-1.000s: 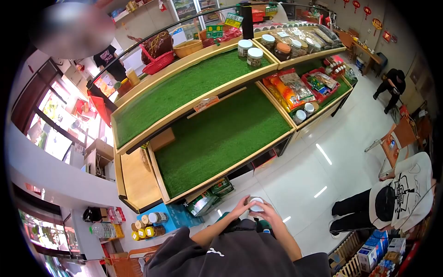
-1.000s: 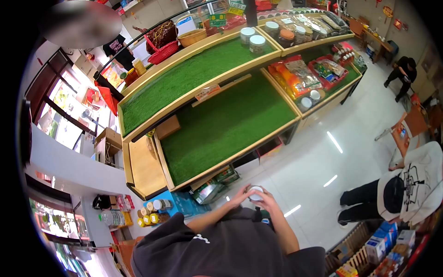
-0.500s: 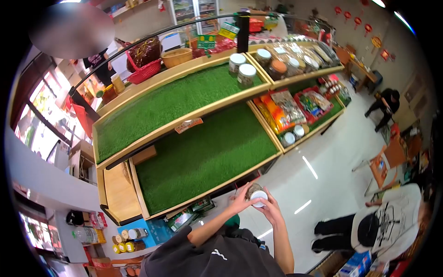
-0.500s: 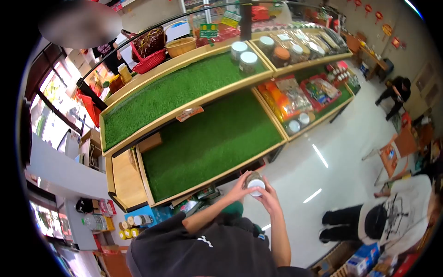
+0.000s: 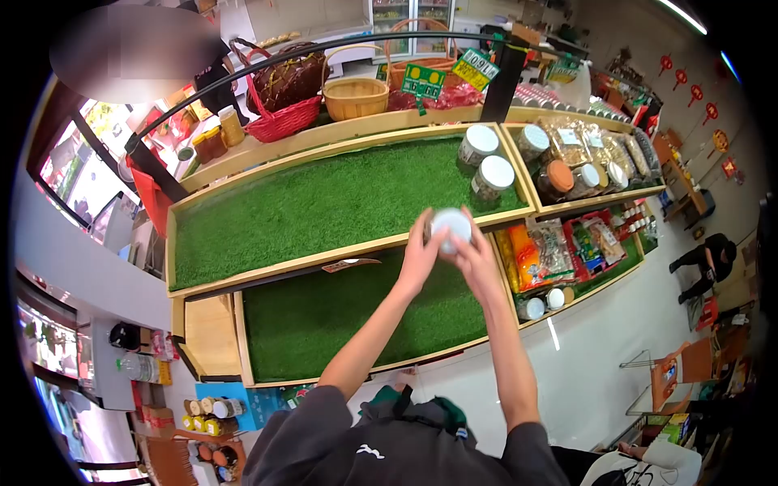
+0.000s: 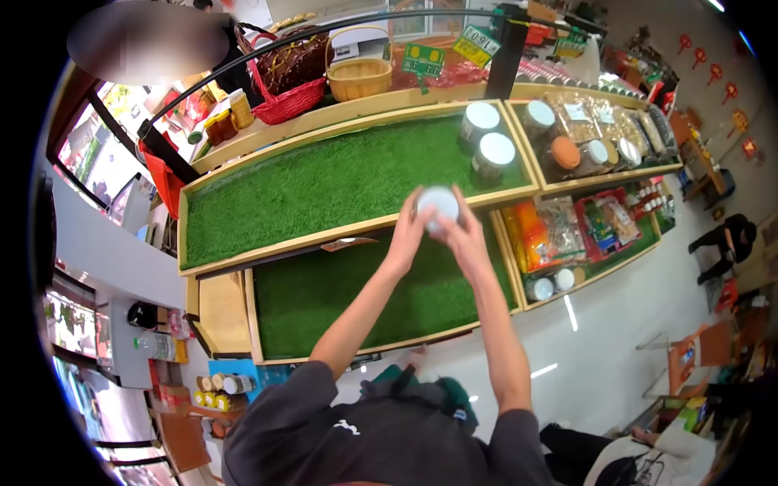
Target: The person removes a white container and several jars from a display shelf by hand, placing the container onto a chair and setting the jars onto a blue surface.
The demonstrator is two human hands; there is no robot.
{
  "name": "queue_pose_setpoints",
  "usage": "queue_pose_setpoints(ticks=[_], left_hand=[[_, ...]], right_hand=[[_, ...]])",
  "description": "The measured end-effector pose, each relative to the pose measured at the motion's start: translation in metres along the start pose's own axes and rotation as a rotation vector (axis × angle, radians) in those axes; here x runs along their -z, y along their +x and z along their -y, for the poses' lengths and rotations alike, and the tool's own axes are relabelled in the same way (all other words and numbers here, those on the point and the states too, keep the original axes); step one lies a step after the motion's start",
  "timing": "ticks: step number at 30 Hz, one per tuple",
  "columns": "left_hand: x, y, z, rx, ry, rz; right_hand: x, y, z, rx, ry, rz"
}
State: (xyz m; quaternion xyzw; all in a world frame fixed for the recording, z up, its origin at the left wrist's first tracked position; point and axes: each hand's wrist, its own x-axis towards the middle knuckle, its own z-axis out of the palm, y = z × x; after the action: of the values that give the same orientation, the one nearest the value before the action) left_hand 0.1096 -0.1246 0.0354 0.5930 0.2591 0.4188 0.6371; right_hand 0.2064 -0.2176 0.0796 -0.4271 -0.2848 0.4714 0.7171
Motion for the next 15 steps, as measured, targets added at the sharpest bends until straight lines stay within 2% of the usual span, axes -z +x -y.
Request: queue_pose_setpoints(ticks=[3, 6, 9, 11, 15], left_hand=[[-0.01, 0.061, -0.007, 0.039, -0.162, -0.125], [-0.004, 0.121, 0.0, 0.027, -0.137, -0.13], [-0.003, 0.164, 0.003, 0.125, -0.139, -0.16], [-0.006, 0.193, 0.003, 0.179, -0.228, -0.089], [-0.021, 0.231, 0.001, 0.13, -0.224, -0.085]], right_hand=[[-0.002, 0.072, 0.004, 0.074, -0.043, 0.031], [0.003, 0.127, 0.01, 0.038, -0.007, 0.064], [0.016, 0.18, 0.005, 0.031, -0.023, 0.068], [0.021, 0.211, 0.01, 0.03, -0.033, 0.076], [0.035, 0.262, 0.013, 0.087, -0.027, 0.088]])
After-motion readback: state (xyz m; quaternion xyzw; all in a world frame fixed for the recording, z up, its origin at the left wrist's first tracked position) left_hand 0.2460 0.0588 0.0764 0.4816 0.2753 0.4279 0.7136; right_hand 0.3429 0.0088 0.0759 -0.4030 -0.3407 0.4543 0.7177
